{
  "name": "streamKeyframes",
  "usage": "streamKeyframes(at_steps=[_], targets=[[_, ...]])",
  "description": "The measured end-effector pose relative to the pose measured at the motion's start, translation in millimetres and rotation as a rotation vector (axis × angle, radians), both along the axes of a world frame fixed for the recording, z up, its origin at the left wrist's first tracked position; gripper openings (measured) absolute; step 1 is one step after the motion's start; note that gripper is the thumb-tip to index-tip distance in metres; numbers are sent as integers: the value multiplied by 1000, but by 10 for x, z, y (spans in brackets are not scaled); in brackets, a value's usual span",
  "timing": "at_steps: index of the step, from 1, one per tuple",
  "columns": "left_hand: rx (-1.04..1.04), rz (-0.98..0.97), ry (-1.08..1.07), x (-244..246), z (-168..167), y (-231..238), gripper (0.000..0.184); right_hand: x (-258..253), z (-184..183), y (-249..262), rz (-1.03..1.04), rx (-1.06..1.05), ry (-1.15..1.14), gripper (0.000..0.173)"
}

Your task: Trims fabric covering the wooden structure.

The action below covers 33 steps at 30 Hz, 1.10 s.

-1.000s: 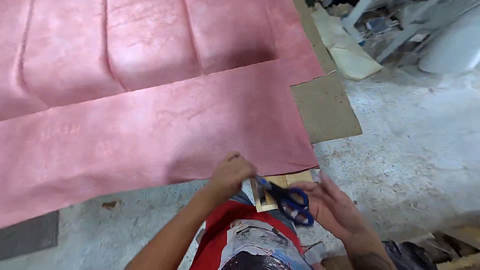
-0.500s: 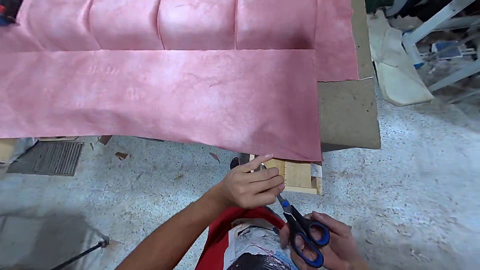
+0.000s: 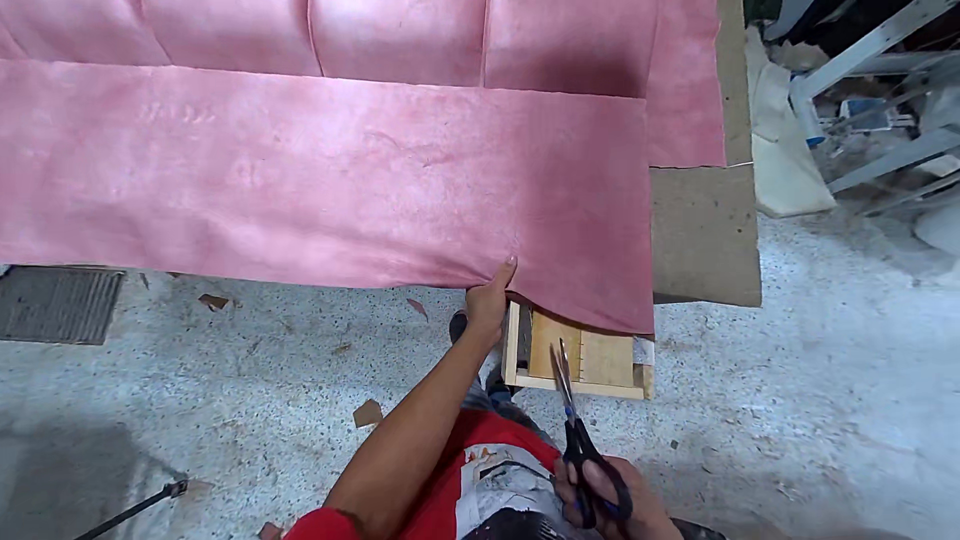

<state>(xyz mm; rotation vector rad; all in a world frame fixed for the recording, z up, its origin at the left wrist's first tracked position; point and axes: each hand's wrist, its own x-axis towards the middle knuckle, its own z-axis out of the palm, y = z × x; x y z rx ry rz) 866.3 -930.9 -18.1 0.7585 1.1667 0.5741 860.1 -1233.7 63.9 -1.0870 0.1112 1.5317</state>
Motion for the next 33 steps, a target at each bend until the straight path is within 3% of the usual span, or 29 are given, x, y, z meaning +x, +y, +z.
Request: streamKeyframes(at_steps=[2, 5, 8, 12, 17, 20, 25, 29, 33], targets=[[8, 63, 13, 18, 66, -15, 64, 14, 10, 100, 43, 32, -10, 66], [-121, 67, 57, 14, 155, 54, 59, 25, 88, 398, 83, -53, -165, 75], [-115, -3, 116, 105, 143, 193, 60, 39, 102, 715, 60, -130, -317, 67], [-36, -39, 95, 82, 182, 186, 55, 68, 71, 874, 11, -142, -301, 63], [-123, -28, 115, 99, 171, 247, 46, 109, 100, 894, 3, -183, -287, 62], [-121, -114, 159, 160, 186, 325, 59, 73, 177, 825, 38, -185, -245, 66], [-108, -241, 168, -116, 459, 162, 39, 133, 89, 932, 20, -168, -278, 63], [-158, -237, 152, -314, 368, 15, 34, 178, 8, 1059, -7, -269, -323, 51], [-179, -226, 134, -342, 283, 21, 33, 109, 28, 1025, -12, -307, -352, 52]])
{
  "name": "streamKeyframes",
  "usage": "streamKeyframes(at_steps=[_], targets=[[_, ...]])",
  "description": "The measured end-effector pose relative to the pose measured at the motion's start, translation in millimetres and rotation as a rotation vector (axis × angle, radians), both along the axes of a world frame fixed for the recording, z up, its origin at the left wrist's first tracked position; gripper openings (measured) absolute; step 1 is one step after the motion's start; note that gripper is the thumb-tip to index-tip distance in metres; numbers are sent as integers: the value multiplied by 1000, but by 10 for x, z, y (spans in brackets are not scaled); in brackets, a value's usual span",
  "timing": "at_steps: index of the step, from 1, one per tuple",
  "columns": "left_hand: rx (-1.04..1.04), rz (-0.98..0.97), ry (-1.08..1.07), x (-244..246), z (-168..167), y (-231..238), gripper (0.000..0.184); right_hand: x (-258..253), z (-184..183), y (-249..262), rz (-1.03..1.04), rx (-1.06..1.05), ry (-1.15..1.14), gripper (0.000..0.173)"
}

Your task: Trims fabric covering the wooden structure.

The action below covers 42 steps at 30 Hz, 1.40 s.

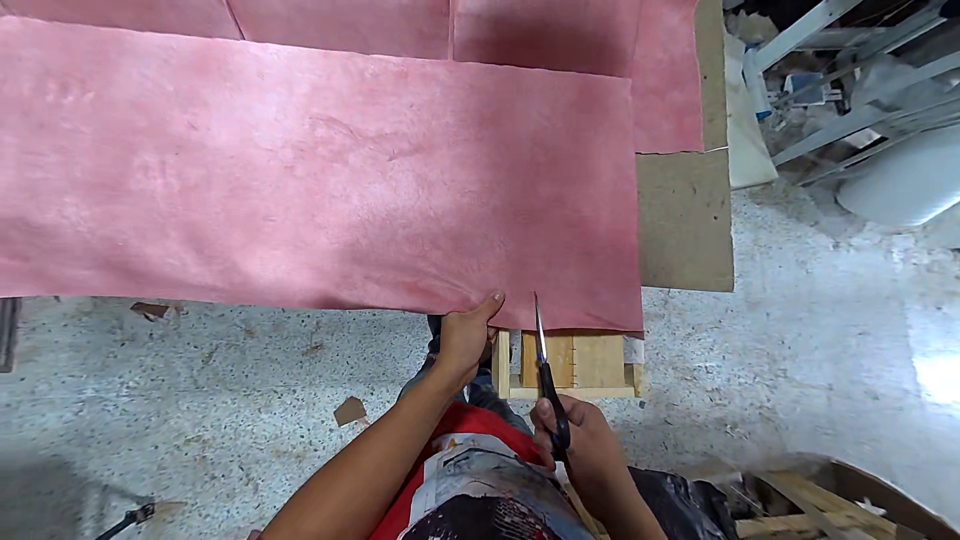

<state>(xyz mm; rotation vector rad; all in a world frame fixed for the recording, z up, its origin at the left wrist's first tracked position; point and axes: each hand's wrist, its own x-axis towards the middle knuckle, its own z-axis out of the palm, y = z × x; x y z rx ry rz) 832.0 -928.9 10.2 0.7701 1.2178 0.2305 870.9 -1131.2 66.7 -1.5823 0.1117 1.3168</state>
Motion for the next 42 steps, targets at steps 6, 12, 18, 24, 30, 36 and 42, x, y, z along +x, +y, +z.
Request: streamKeyframes(at_steps=[6, 12, 18, 24, 30, 36, 42], targets=[[-60, -49, 14, 16, -23, 90, 35, 63, 1, 228, -95, 97, 39, 46], [-98, 6, -154, 421, -81, 507, 62, 157, -19, 321, -88, 121, 24, 47], [72, 191, -51, 588, 23, 422, 53, 180, 14, 325, -92, 86, 37, 45], [9, 233, -177, 557, 0, 386, 50, 295, 21, 434, -92, 73, 4, 43], [-16, 166, -122, 554, -61, 446, 48, 466, 65, 457, -56, 75, 21, 43], [2, 114, -125, 552, -161, 516, 48, 742, 120, 421, 78, 1, -58, 45], [-3, 128, -80, 529, -151, 501, 55, 1431, 209, 300, 428, -157, -222, 45]])
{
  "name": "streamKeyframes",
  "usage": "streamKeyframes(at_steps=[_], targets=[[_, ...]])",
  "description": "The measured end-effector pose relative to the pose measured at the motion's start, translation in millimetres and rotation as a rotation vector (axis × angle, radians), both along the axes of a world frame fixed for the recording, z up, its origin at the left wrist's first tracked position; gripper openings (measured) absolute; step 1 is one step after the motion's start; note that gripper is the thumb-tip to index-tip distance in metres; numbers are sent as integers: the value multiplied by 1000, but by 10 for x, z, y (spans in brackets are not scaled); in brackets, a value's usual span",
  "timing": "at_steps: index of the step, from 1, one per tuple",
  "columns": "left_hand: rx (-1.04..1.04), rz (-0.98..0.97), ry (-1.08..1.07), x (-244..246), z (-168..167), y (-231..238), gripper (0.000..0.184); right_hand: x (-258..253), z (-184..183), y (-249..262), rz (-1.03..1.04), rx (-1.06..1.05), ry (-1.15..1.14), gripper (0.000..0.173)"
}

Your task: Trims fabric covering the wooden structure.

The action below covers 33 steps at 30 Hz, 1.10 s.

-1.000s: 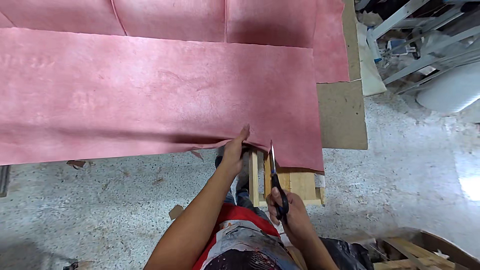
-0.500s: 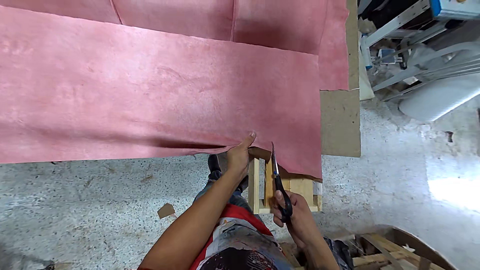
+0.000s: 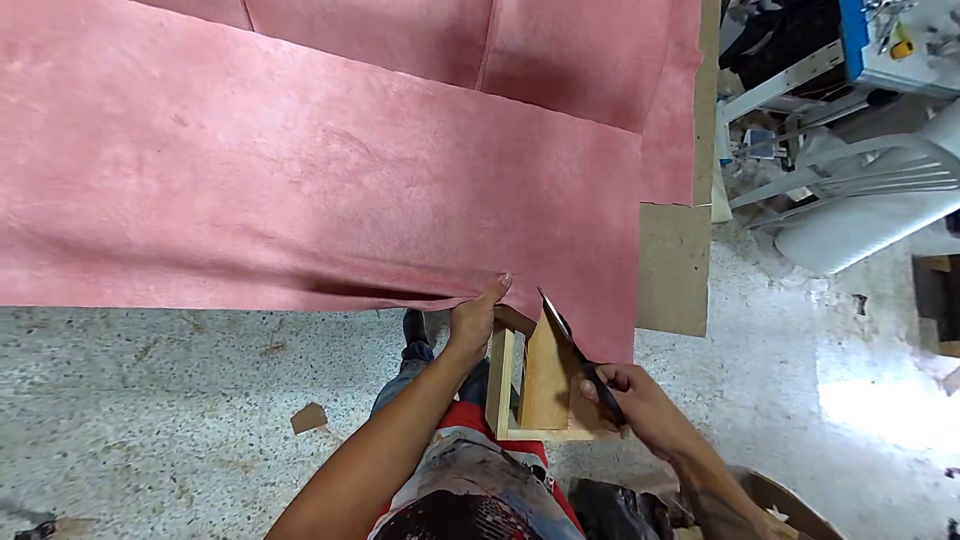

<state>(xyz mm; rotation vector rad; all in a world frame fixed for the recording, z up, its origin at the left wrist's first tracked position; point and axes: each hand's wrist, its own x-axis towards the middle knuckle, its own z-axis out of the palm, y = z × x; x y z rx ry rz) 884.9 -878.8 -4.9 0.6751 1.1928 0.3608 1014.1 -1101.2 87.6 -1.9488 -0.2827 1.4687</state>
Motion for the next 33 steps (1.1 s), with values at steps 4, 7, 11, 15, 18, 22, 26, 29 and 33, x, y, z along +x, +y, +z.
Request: streamKeyframes(at_steps=[4, 7, 11, 15, 18, 22, 26, 29, 33], targets=[[-11, 63, -15, 24, -8, -37, 54, 612, -98, 70, 308, -1, -134, 43], [17, 119, -68, 29, 0, -84, 53, 952, -105, 256, 485, 2, -59, 41], [23, 125, -25, 49, -44, -90, 57, 1320, -20, 511, 668, -38, 0, 37], [88, 101, 34, 60, -93, -44, 59, 1562, -31, 698, 813, -34, -21, 42], [134, 100, 70, 80, -42, -24, 59, 1592, -41, 768, 822, -38, 7, 42], [35, 54, 97, 58, 80, -4, 55, 1646, 7, 771, 950, -55, 15, 44], [11, -17, 148, 82, 22, 44, 47, 1960, 220, 660, 931, 101, -44, 42], [110, -84, 148, 48, -177, 91, 47, 1938, 216, 690, 717, 263, -369, 39], [-199, -154, 401, 287, 831, 245, 44, 1646, -108, 1126, 628, 346, -990, 43]])
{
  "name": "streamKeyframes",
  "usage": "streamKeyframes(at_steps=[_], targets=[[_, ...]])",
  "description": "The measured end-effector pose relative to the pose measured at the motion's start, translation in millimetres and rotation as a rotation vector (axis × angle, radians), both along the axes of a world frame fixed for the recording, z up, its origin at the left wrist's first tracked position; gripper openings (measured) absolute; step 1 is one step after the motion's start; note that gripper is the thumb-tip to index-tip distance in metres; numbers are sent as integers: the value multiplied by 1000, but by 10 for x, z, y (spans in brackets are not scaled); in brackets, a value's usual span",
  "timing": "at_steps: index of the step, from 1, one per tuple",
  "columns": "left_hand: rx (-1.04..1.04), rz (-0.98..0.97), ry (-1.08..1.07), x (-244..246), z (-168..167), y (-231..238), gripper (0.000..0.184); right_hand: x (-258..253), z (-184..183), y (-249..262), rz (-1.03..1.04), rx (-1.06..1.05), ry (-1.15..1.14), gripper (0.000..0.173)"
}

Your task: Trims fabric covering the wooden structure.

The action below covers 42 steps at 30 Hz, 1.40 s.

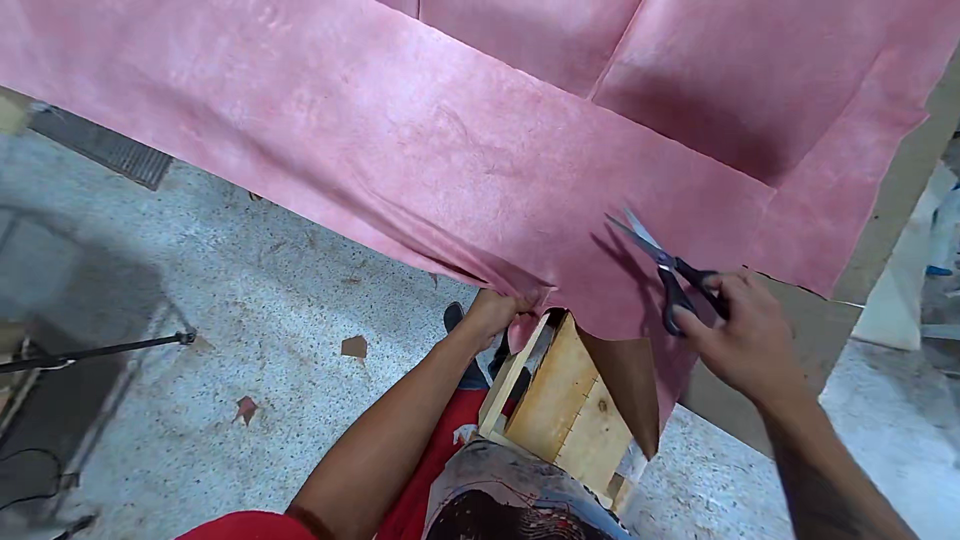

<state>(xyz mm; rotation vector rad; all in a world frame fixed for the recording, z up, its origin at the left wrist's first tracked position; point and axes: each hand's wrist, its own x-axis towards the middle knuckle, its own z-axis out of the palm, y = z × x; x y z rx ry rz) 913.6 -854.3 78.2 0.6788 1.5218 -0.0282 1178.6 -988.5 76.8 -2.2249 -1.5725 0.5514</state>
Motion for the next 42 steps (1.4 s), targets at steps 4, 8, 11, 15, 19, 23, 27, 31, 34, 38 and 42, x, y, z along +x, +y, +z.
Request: streamKeyframes(at_steps=[4, 8, 11, 15, 19, 23, 27, 31, 34, 38, 42], targets=[[116, 99, -282, -376, -864, -182, 42, -127, -108, 177, -77, 45, -115, 65], [114, 20, -135, -347, -1026, -172, 41, -500, -80, -508, -471, -51, 3, 52], [264, -187, 3, -316, -1020, -143, 49, -1026, -316, -1263, -723, -266, 156, 63], [241, -136, -170, -405, -1026, -180, 49, -1606, -673, -1662, -1042, -191, 864, 56], [72, -51, -266, -636, -935, -168, 55, -1978, -541, -1659, -1154, -102, 929, 54], [100, -141, -218, -1045, -1094, -74, 43, -2630, -584, -1686, -1196, -64, 938, 53], [158, -232, -133, -1461, -1291, -88, 36, -3175, -673, -1776, -1180, -71, 963, 53], [231, -329, -153, -1658, -1308, -198, 52, -3209, -628, -1875, -1077, -271, 707, 68], [283, -334, -182, -1634, -1315, -189, 53, -2825, -206, -1691, -790, -245, 151, 80], [345, -258, -193, -1556, -1434, -229, 46, -2180, 49, -783, -474, 24, -152, 52], [410, -97, -292, -1757, -1096, -455, 42, -1805, -305, -117, -317, 44, -174, 43]])
